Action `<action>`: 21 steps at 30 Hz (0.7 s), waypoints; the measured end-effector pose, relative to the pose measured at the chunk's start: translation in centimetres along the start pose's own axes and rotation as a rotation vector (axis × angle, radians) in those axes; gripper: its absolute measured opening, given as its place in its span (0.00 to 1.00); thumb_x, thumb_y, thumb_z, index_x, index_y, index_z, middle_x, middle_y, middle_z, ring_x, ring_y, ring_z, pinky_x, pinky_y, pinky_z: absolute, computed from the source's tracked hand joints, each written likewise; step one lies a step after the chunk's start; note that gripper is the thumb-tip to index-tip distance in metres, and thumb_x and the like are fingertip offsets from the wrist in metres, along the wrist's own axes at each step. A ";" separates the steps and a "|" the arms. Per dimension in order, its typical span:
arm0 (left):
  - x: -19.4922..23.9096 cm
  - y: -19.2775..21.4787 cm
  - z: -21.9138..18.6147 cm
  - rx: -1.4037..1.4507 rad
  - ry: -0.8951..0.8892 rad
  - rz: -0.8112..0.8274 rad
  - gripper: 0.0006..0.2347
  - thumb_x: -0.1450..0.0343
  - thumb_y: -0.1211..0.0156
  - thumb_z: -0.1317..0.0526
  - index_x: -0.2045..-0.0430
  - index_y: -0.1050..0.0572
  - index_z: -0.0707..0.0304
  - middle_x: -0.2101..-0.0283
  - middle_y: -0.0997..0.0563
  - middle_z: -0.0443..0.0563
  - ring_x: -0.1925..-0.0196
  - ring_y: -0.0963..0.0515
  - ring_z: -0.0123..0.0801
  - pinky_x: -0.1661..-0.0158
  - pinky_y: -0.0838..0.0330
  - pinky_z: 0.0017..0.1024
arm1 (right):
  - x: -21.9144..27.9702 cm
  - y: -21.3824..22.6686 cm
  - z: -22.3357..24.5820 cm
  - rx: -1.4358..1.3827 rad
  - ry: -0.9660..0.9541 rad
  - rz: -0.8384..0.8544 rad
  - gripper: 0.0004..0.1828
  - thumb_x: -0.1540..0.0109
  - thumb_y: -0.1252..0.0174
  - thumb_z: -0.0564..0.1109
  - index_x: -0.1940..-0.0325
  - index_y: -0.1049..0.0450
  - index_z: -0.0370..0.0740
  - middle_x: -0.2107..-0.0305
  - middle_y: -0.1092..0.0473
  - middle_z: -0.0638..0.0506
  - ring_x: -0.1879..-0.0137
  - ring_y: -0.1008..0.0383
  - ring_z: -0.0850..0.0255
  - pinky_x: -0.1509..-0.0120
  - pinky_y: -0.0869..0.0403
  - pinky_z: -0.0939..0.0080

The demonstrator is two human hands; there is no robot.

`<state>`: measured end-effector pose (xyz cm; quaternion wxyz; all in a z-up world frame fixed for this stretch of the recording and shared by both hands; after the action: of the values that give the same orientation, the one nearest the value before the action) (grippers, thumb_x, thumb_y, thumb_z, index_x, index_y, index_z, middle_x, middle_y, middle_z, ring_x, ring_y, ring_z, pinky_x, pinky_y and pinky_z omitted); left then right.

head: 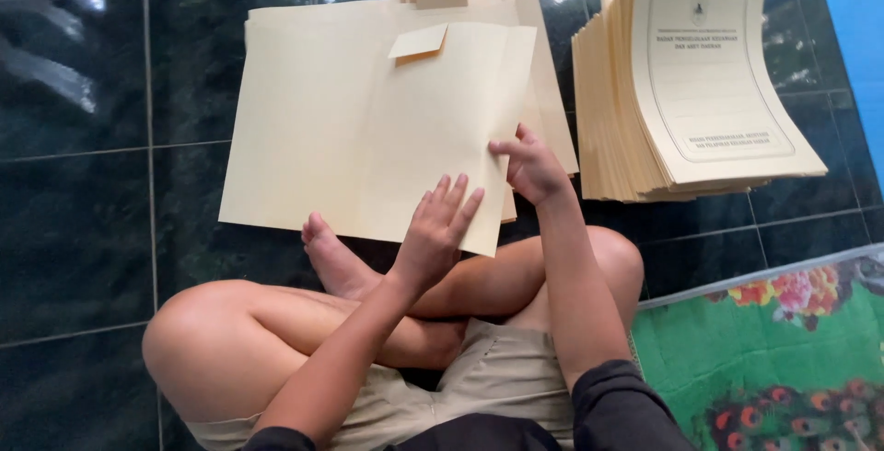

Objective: Folding internal flaps of document covers and stacking them in a print shop environment.

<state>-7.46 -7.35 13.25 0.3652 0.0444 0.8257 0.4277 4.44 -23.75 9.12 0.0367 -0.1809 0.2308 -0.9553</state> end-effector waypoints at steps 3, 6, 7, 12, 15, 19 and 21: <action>-0.1 1.1 -2.3 -0.090 -0.131 -0.064 0.29 0.32 0.50 0.69 0.33 0.31 0.40 0.31 0.30 0.57 0.32 0.28 0.58 0.45 0.26 0.50 | -3.4 6.0 -1.5 -0.170 0.005 -0.109 0.24 0.39 0.37 0.36 0.39 0.32 0.43 0.52 0.25 0.44 0.49 0.19 0.48 0.45 0.18 0.41; 0.4 2.0 -4.3 -0.100 -0.183 -0.108 0.24 0.29 0.50 0.65 0.37 0.28 0.34 0.32 0.27 0.53 0.35 0.25 0.56 0.48 0.24 0.46 | -2.9 6.7 0.5 -0.224 0.034 -0.195 0.27 0.38 0.36 0.42 0.34 0.33 0.45 0.52 0.25 0.47 0.46 0.20 0.52 0.40 0.20 0.45; 0.3 2.2 -4.5 -0.096 -0.189 -0.107 0.24 0.29 0.50 0.65 0.37 0.28 0.34 0.32 0.27 0.53 0.35 0.25 0.56 0.48 0.24 0.46 | -3.6 7.7 0.6 -0.226 0.039 -0.200 0.27 0.38 0.36 0.42 0.34 0.33 0.45 0.52 0.25 0.47 0.46 0.20 0.52 0.40 0.20 0.45; 0.3 1.9 -4.5 -0.083 -0.189 -0.073 0.22 0.27 0.50 0.63 0.38 0.28 0.31 0.32 0.28 0.50 0.35 0.25 0.53 0.46 0.26 0.48 | -5.4 9.9 1.1 -0.369 0.050 -0.229 0.27 0.37 0.34 0.46 0.35 0.32 0.42 0.53 0.26 0.44 0.45 0.21 0.49 0.37 0.22 0.45; -1.3 1.5 -3.1 -0.116 -0.140 -0.044 0.24 0.26 0.49 0.64 0.34 0.32 0.31 0.30 0.30 0.54 0.32 0.28 0.54 0.41 0.31 0.53 | -3.4 4.9 2.8 -0.142 0.065 -0.161 0.26 0.36 0.36 0.48 0.35 0.31 0.43 0.53 0.26 0.45 0.47 0.20 0.51 0.39 0.21 0.42; -2.7 -0.9 0.6 -0.064 0.019 0.068 0.31 0.30 0.47 0.63 0.28 0.39 0.34 0.26 0.39 0.60 0.27 0.36 0.60 0.37 0.38 0.60 | 0.4 -0.7 3.0 0.025 0.038 -0.084 0.25 0.40 0.33 0.39 0.40 0.31 0.39 0.59 0.26 0.45 0.51 0.19 0.52 0.47 0.19 0.45; -3.6 -0.8 1.8 0.073 0.124 0.227 0.46 0.44 0.30 0.49 0.26 0.45 0.42 0.25 0.44 0.66 0.27 0.39 0.66 0.38 0.39 0.65 | 2.2 -2.0 2.9 0.201 -0.035 -0.010 0.29 0.44 0.29 0.38 0.41 0.32 0.42 0.59 0.25 0.47 0.53 0.19 0.56 0.50 0.18 0.51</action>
<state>-3.44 -8.03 14.04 0.2608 0.1241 0.8515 0.4377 3.42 -23.53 13.19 0.0539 -0.1940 0.1320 -0.9706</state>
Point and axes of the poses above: each hand's wrist, its own x-axis away from the middle knuckle, its own y-axis out of the back of the hand, z = x × y, the point moved 8 cm from there along -x, towards the middle knuckle
